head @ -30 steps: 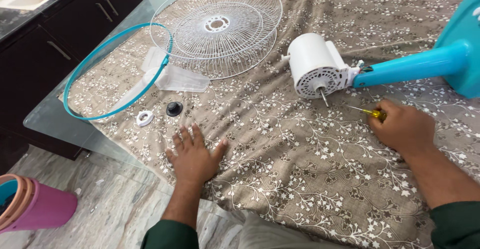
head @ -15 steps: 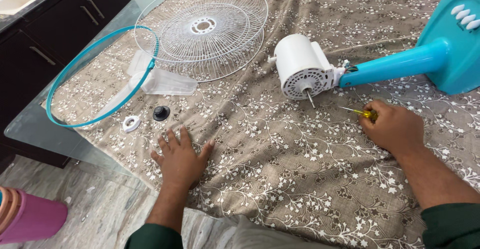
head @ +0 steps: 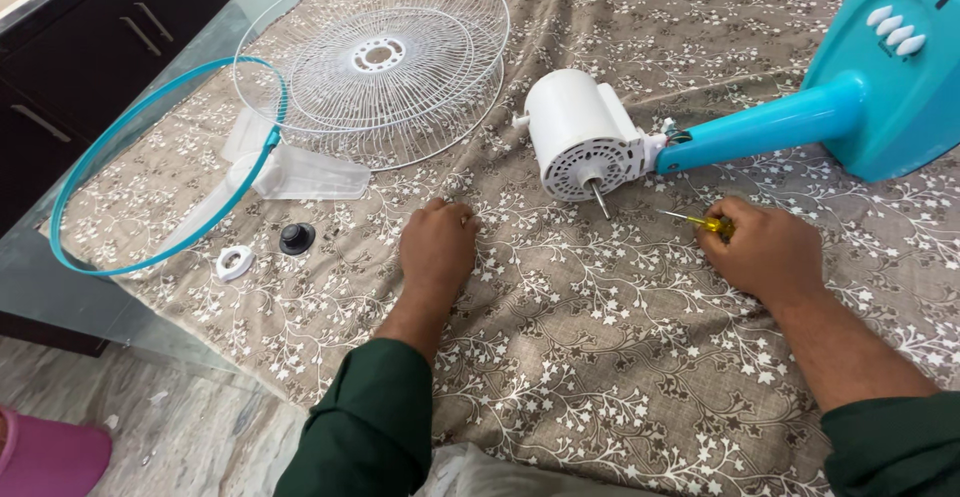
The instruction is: The person uses a yellow screwdriver to loosen and remove a screw from the rear of a disassembled electric fan motor. The fan cage and other parts lie nearby on a table. The person continues to turn the screwdriver and remove the screw from the motor housing.
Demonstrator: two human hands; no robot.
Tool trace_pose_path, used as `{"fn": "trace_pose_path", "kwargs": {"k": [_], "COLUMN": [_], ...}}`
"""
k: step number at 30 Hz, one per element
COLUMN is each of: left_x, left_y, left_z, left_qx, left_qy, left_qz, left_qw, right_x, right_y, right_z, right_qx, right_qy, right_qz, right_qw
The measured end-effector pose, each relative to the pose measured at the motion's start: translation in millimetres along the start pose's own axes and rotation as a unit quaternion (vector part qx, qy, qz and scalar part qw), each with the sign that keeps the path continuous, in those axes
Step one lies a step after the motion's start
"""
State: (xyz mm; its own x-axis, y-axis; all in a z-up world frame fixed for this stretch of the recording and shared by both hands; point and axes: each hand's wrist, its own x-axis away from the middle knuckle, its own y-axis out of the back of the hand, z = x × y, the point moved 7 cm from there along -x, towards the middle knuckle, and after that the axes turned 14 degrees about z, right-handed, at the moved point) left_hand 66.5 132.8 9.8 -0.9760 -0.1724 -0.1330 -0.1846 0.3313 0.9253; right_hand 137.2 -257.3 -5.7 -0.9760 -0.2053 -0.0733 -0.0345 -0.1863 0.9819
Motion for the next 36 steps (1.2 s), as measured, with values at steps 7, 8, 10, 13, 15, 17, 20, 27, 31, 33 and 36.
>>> {"fn": "trace_pose_path", "kwargs": {"k": [7, 8, 10, 13, 15, 17, 20, 27, 31, 33, 36], "left_x": [1, 3, 7, 17, 24, 30, 31, 14, -9, -14, -22], "left_y": [8, 13, 25, 49, 54, 50, 47, 39, -16, -39, -69], "left_z": [10, 19, 42, 81, 99, 113, 114, 44, -30, -71, -112], "left_qx": [0.021, 0.038, 0.06, 0.039, 0.03, 0.036, 0.029, 0.061, 0.236, 0.35, 0.551], "left_qy": [0.044, 0.071, 0.136, 0.213, 0.252, 0.29, 0.282, 0.125, 0.061, 0.019, 0.029], "left_qz": [-0.04, -0.045, -0.057, -0.069, -0.046, 0.004, 0.009, -0.065, 0.093, 0.107, 0.111], "left_qw": [0.998, 0.996, 0.987, 0.974, 0.966, 0.956, 0.959, 0.988, 0.965, 0.931, 0.827], "right_x": [-1, -2, -2, -2, -2, -3, -3, -3, -2, -1, 0], "right_y": [3, 3, 1, 0, 1, 1, 0, 1, 3, 3, 3], "right_z": [2, 1, -1, -1, 0, 0, -1, 0, 2, 2, 2], "right_qx": [-0.007, -0.006, -0.004, -0.012, -0.005, -0.004, -0.008, 0.001, -0.002, -0.002, -0.007], "right_qy": [-0.007, -0.01, -0.015, -0.01, -0.004, 0.0, 0.0, -0.013, -0.011, -0.011, -0.01], "right_qz": [0.001, 0.003, 0.008, 0.003, -0.005, -0.007, 0.0, 0.007, -0.003, -0.007, -0.013], "right_qw": [1.0, 1.0, 1.0, 1.0, 1.0, 1.0, 1.0, 1.0, 1.0, 1.0, 1.0]}}
